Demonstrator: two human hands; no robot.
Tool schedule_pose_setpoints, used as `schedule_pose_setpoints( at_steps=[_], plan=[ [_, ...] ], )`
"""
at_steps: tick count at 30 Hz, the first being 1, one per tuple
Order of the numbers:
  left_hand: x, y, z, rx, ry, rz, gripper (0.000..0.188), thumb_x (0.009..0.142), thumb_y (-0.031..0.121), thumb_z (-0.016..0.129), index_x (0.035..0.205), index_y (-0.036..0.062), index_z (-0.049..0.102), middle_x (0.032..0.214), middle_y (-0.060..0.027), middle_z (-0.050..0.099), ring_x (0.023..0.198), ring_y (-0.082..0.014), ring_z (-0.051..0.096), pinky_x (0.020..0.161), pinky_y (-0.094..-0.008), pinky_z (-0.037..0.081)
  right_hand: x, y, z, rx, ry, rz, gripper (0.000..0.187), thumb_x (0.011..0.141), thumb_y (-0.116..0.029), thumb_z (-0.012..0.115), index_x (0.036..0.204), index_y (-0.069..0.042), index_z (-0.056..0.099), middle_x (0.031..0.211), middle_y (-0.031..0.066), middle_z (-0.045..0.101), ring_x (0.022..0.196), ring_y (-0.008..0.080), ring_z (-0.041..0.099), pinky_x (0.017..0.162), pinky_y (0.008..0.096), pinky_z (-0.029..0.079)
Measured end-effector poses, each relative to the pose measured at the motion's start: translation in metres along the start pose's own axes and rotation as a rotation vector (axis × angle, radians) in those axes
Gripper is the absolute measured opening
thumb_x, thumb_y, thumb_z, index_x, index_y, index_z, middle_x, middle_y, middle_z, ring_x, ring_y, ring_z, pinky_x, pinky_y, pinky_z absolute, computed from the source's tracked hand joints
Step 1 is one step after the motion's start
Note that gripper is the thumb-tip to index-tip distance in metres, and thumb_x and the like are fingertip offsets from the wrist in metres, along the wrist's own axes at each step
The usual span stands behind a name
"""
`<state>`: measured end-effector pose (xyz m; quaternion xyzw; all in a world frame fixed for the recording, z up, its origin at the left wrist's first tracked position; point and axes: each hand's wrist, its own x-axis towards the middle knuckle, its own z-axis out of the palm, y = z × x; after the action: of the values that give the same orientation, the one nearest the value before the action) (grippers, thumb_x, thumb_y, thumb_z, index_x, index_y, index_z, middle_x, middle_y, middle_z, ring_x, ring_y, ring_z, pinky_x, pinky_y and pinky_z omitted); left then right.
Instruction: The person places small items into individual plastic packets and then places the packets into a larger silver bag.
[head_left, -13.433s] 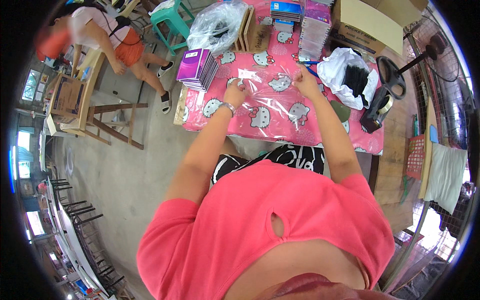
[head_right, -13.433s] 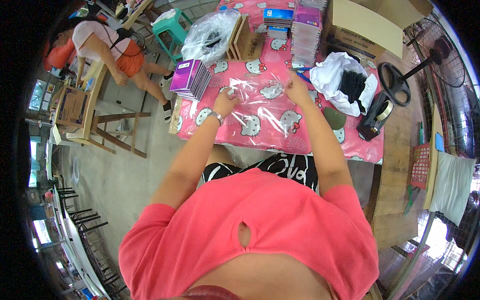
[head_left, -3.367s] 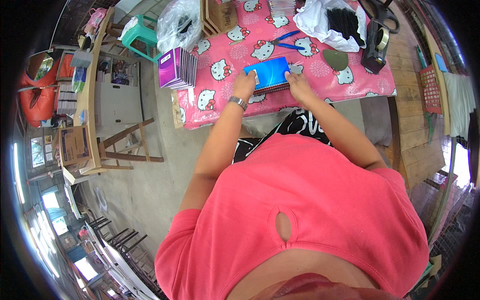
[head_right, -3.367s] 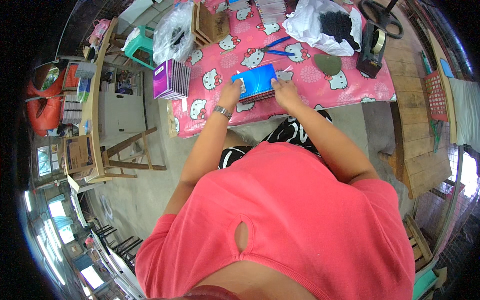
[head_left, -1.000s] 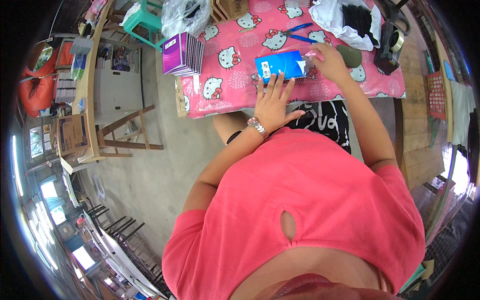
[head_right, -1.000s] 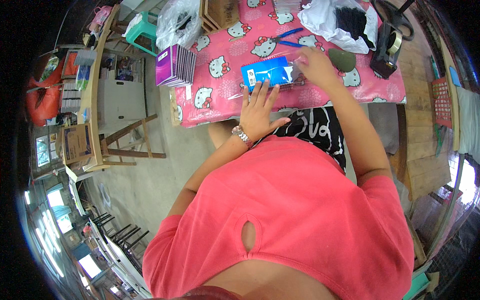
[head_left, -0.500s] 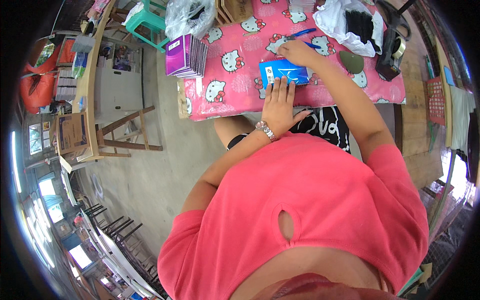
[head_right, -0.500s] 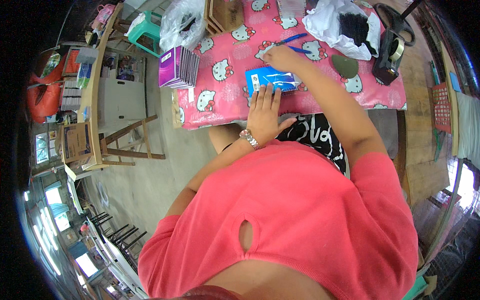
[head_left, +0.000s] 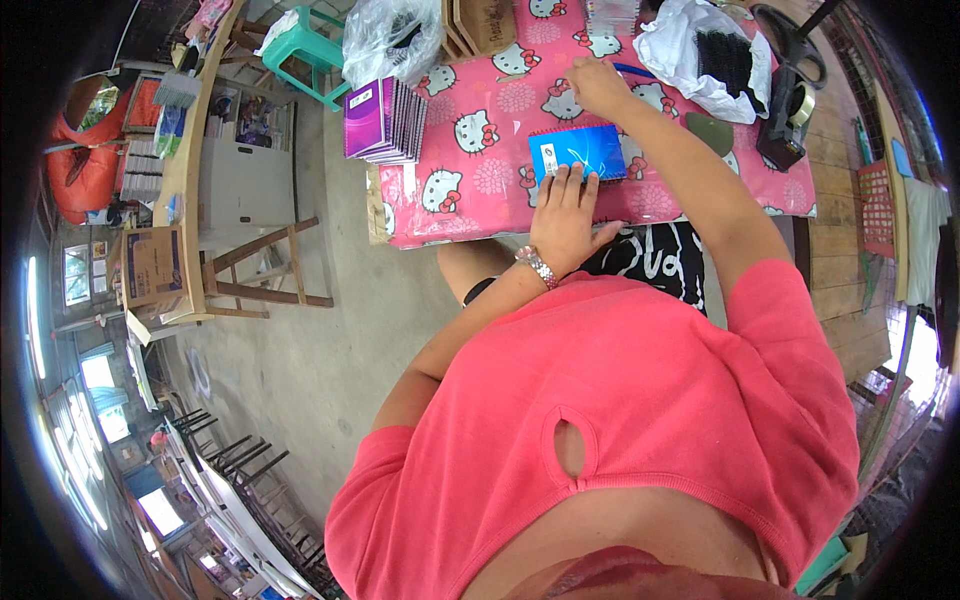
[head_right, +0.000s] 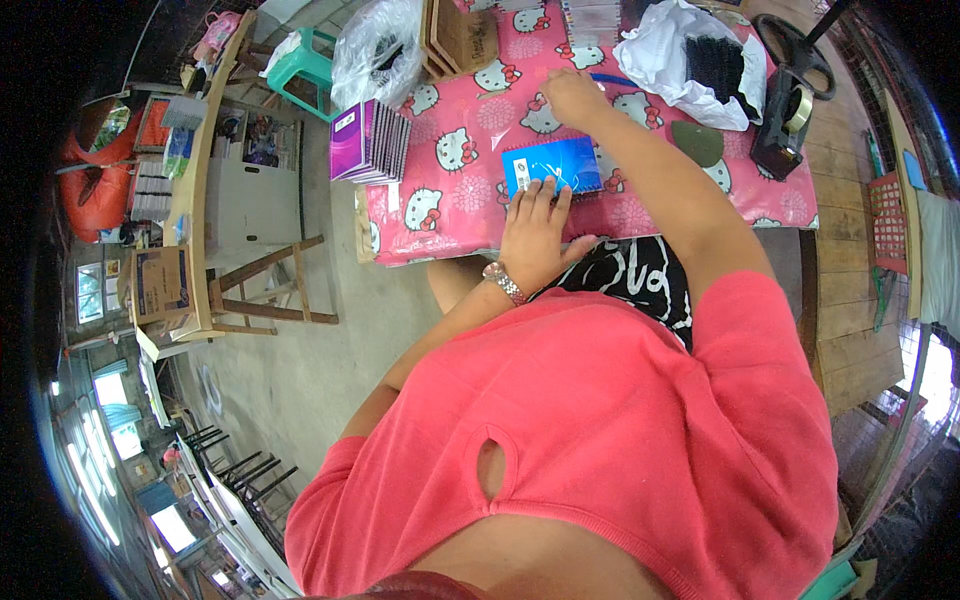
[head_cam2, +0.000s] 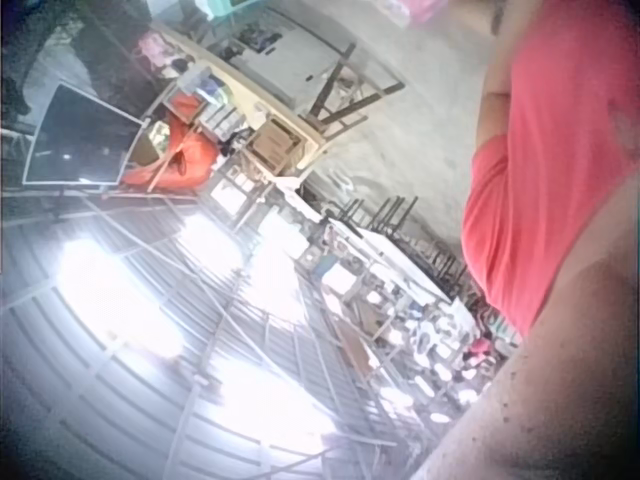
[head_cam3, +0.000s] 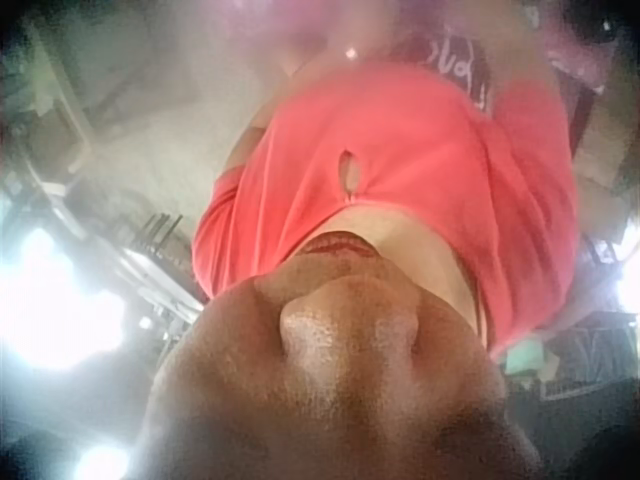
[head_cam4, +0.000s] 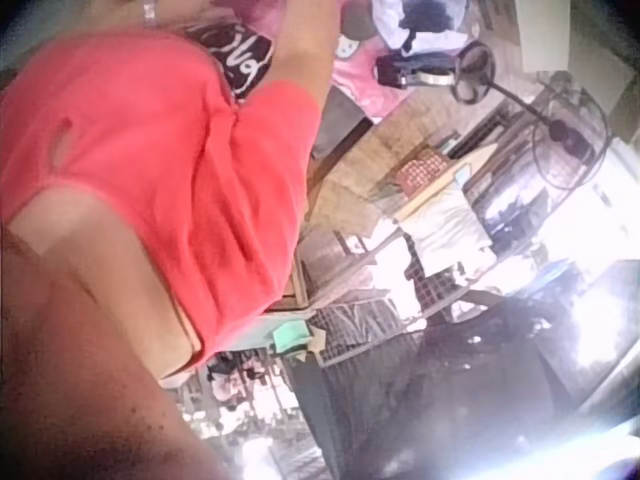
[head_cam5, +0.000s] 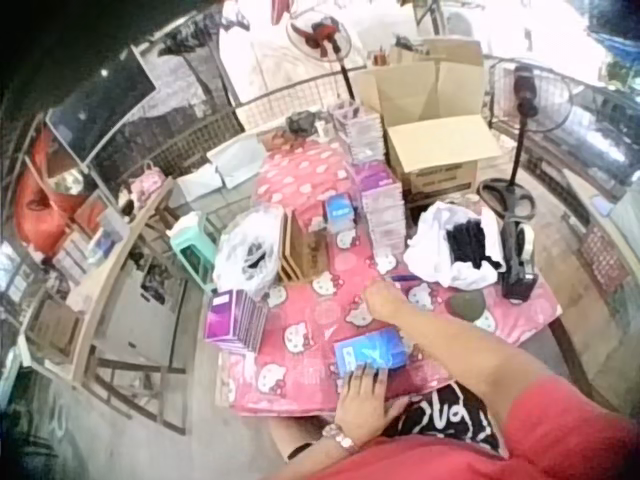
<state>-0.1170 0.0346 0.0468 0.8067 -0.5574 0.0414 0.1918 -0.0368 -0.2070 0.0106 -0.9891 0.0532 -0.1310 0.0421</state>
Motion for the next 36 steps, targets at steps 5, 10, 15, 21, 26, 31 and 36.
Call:
schedule_pose_setpoints(
  at_steps=[5,10,15,21,26,31,36],
  plan=[
    [0.007,-0.019,0.0,-0.046,0.087,0.02,0.04,0.087,0.031,0.055,0.115,0.0034,0.058,0.114,-0.0165,0.056,0.107,-0.0331,0.05,0.099,-0.0481,0.034,-0.002,-0.01,-0.031,0.208,-0.246,-0.013,0.012,0.075,-0.013,0.057,0.084,-0.008,0.065,0.087,0.0147,0.065,0.084,0.0304,0.063,0.077,0.0427,0.05],
    [0.024,-0.028,0.001,-0.031,0.099,0.034,0.023,0.084,0.018,0.055,0.103,0.0066,0.064,0.094,-0.0086,0.062,0.09,-0.0273,0.056,0.091,-0.0425,0.04,-0.001,0.015,0.024,0.179,-0.119,0.064,0.017,0.076,-0.015,0.057,0.089,-0.012,0.068,0.089,0.0141,0.064,0.09,0.0301,0.063,0.076,0.0443,0.05],
    [0.026,-0.046,0.008,-0.177,0.136,0.048,0.021,0.078,0.006,0.057,0.097,0.0075,0.066,0.09,-0.0087,0.062,0.084,-0.0286,0.056,0.081,-0.0419,0.044,0.005,-0.013,0.0,-0.054,-0.125,-0.021,0.02,0.078,-0.016,0.057,0.095,-0.011,0.067,0.093,0.014,0.064,0.091,0.0308,0.062,0.082,0.0489,0.045],
    [0.04,-0.065,0.024,-0.343,0.14,-0.072,0.025,0.072,-0.001,0.057,0.094,0.0062,0.065,0.092,-0.0092,0.061,0.087,-0.0307,0.055,0.078,-0.0417,0.044,-0.04,-0.054,-0.076,0.06,-0.132,-0.05,0.015,0.079,-0.015,0.056,0.09,-0.008,0.064,0.09,0.0102,0.062,0.094,0.0261,0.059,0.084,0.0474,0.038],
    [0.057,-0.042,0.016,-0.284,0.489,-0.262,0.023,0.068,0.002,0.061,0.09,0.0082,0.061,0.096,-0.0088,0.058,0.1,-0.0304,0.051,0.092,-0.0509,0.036,-0.097,-0.082,-0.05,0.063,0.207,0.007,0.022,0.081,-0.016,0.052,0.1,-0.009,0.06,0.088,0.0077,0.06,0.094,0.0218,0.056,0.087,0.0448,0.035],
    [0.059,-0.073,-0.005,0.289,0.157,-0.16,0.028,0.067,0.012,0.063,0.094,0.0115,0.064,0.094,-0.0049,0.057,0.105,-0.0289,0.048,0.095,-0.0601,0.027,-0.103,-0.098,-0.042,-0.135,0.316,0.101,0.029,0.08,-0.017,0.051,0.106,-0.008,0.059,0.091,0.004,0.056,0.092,0.0196,0.052,0.092,0.0426,0.031],
    [0.046,-0.074,-0.05,0.328,-0.009,-0.196,0.03,0.067,0.013,0.064,0.096,0.0105,0.063,0.099,-0.0076,0.059,0.106,-0.0292,0.049,0.095,-0.0555,0.032,-0.107,-0.094,-0.038,-0.134,0.275,0.11,0.021,0.08,-0.018,0.052,0.097,-0.011,0.062,0.094,0.0033,0.055,0.095,0.0188,0.051,0.092,0.0437,0.031]
  ],
)
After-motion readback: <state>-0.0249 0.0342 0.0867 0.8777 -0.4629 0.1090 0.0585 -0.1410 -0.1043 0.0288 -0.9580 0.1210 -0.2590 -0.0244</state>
